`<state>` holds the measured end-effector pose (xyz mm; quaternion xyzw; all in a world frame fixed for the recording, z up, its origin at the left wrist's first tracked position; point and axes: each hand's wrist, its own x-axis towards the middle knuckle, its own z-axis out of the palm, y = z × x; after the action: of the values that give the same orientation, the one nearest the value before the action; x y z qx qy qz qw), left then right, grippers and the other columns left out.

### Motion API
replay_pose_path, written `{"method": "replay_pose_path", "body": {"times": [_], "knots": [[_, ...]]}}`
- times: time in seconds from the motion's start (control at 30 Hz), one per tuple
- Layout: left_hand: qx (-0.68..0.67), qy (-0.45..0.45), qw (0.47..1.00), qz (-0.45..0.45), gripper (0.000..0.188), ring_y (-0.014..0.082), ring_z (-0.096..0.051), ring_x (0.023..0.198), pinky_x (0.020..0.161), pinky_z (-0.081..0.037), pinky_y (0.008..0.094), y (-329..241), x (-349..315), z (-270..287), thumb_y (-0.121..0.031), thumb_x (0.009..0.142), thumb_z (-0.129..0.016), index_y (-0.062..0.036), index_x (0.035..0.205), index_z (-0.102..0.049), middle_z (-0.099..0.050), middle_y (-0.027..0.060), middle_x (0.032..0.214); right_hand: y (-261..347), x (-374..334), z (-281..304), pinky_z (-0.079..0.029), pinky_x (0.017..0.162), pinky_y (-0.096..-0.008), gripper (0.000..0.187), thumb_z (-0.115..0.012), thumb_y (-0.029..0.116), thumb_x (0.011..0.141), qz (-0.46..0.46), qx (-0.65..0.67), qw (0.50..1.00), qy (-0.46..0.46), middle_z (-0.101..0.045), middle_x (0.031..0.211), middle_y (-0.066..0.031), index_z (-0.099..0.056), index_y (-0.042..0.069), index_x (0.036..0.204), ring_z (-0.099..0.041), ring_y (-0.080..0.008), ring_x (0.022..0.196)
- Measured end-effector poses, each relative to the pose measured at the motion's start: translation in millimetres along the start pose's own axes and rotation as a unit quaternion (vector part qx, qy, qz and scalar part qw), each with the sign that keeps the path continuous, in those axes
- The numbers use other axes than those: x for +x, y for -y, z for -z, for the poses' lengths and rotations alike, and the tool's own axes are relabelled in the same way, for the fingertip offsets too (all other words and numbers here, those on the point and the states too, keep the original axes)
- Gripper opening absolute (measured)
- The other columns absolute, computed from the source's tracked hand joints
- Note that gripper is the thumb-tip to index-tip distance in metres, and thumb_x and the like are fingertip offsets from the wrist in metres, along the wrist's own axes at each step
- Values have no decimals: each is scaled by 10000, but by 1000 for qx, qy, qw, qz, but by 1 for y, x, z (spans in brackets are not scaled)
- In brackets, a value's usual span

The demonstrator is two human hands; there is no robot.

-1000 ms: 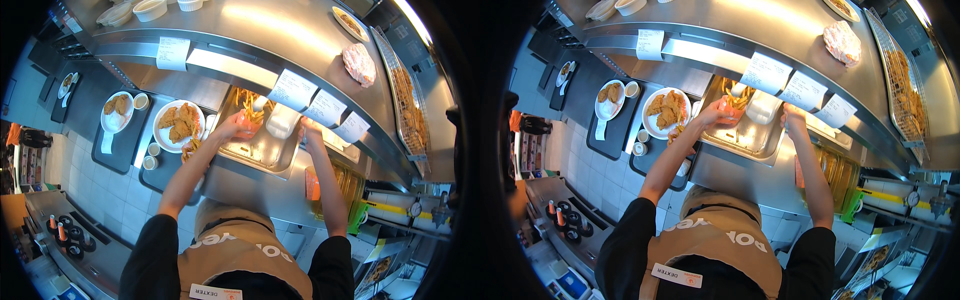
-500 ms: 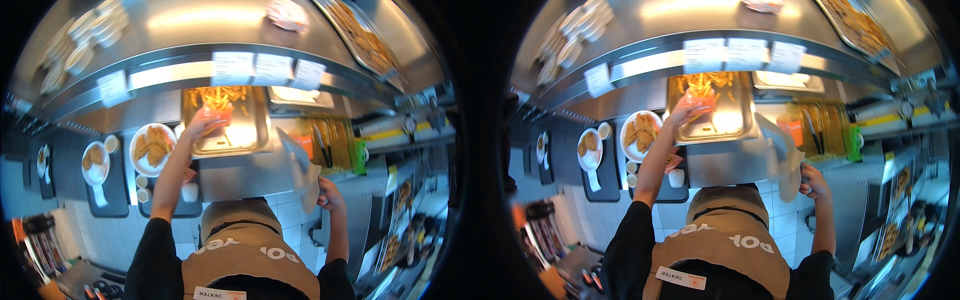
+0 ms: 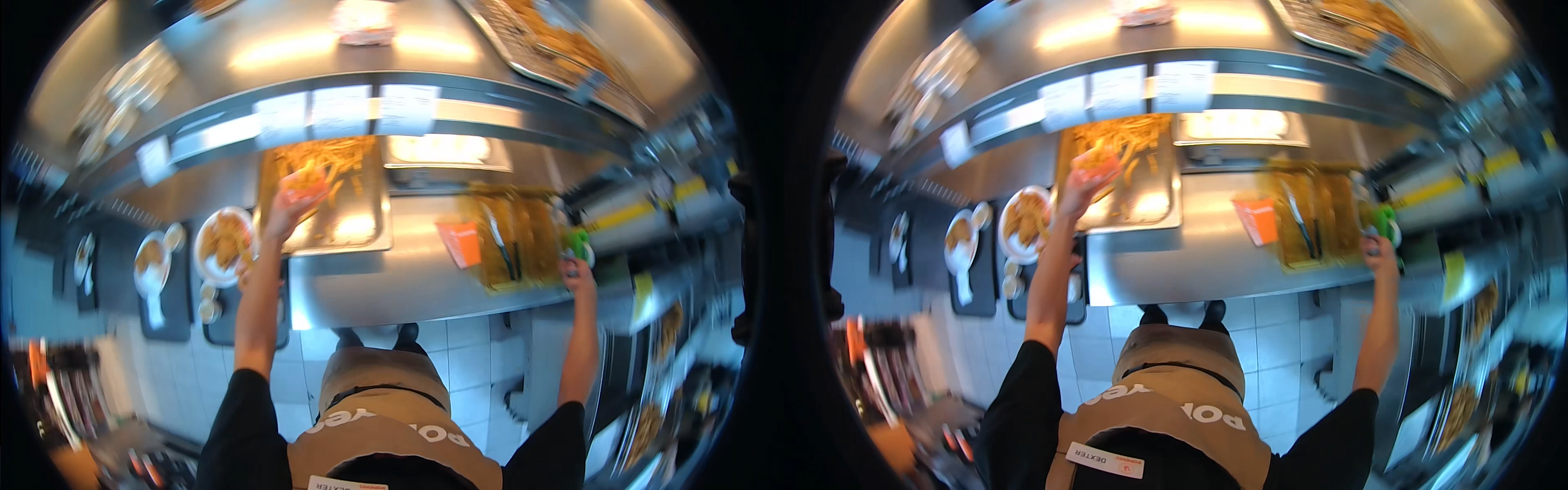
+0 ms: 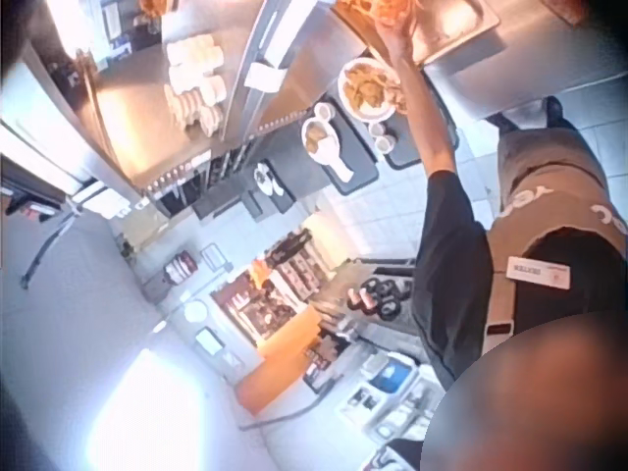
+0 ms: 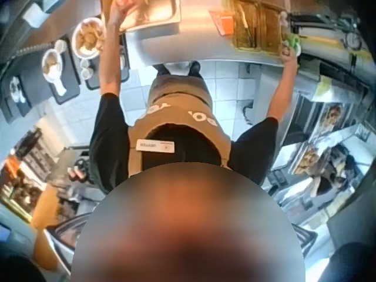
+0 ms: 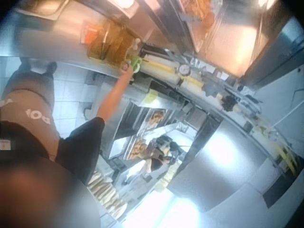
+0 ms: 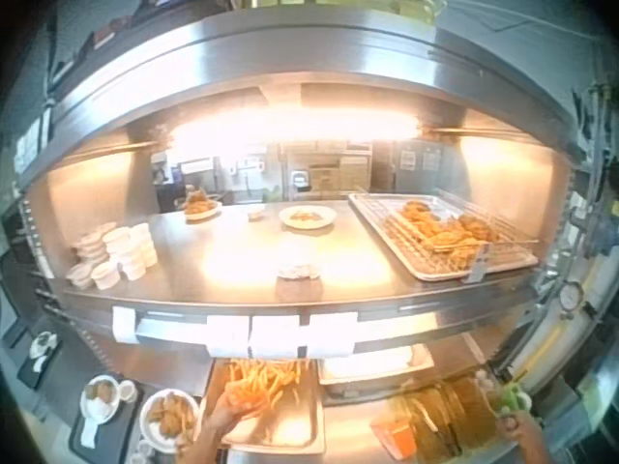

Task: The person assembles multiple fried chicken meals by placing fried chicken pieces onto plates using tongs, then scooping french fries into paper bags and placing them on trays. The person also adds small sauce cups and napkins to each tray before handing completed orders to a coworker.

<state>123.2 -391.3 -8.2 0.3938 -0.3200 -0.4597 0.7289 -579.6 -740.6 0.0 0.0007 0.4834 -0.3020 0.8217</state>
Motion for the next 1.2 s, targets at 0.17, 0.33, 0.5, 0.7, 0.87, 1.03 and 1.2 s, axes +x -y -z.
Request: {"method": "replay_pose_path", "body": {"times": [0.17,0.33,0.5,0.7,0.87,1.03,1.2], "knots": [[-54,-73,996,-26,646,315,-545,1236,1035,-489,456,-2,-35,-37,-44,866,-689,-93,1410,-343,-530,156,1328,72,44,33,-591,631,-311,568,-586,95,858,-46,233,971,36,-535,1034,-207,-347,-55,1351,-625,-251,774],[-48,-121,990,-56,591,284,-592,1179,1011,-517,428,-17,-63,-65,-44,854,-700,-84,1375,-424,-574,119,1275,61,31,45,-574,904,-391,732,-644,291,913,422,-423,799,-65,-294,1421,-283,-252,77,1493,-530,-403,1198],[4,-187,981,-48,476,301,-637,1102,992,-533,429,-47,-85,-69,-26,873,-669,-12,1304,-468,-603,151,1224,11,9,13,-529,982,-422,644,-603,246,947,425,-69,901,-53,-336,1400,-264,-285,27,1462,-496,-397,1249],[25,-251,968,10,396,379,-638,1100,984,-536,422,-107,-185,-32,19,873,-617,58,1241,-475,-625,200,1171,-172,-27,14,-508,960,-432,283,-525,116,969,565,-146,799,-144,-507,1229,-151,-480,6,1226,-541,-295,1178],[195,-268,940,78,434,272,-667,1035,929,-561,391,-105,-274,23,11,853,-660,14,1259,-507,-634,127,1168,-418,-56,-51,-463,878,-333,238,-600,-2,819,464,-460,753,75,-577,1022,-75,-581,28,1054,-548,-196,967],[113,-303,946,-12,464,188,-653,1027,862,-576,327,-37,-291,73,33,808,-735,-13,1219,-526,-647,96,1138,-643,-41,-192,-399,996,-462,564,-764,198,727,485,-659,440,369,-524,1251,-170,-535,61,1224,-505,-375,1166],[158,-301,940,-5,441,148,-638,962,826,-547,282,7,-286,104,0,788,-775,-29,1169,-556,-646,83,1071,-729,-11,-235,-296,1066,-525,703,-824,330,682,491,-740,368,275,-548,1303,-125,-515,96,1268,-437,-341,1292]]}}
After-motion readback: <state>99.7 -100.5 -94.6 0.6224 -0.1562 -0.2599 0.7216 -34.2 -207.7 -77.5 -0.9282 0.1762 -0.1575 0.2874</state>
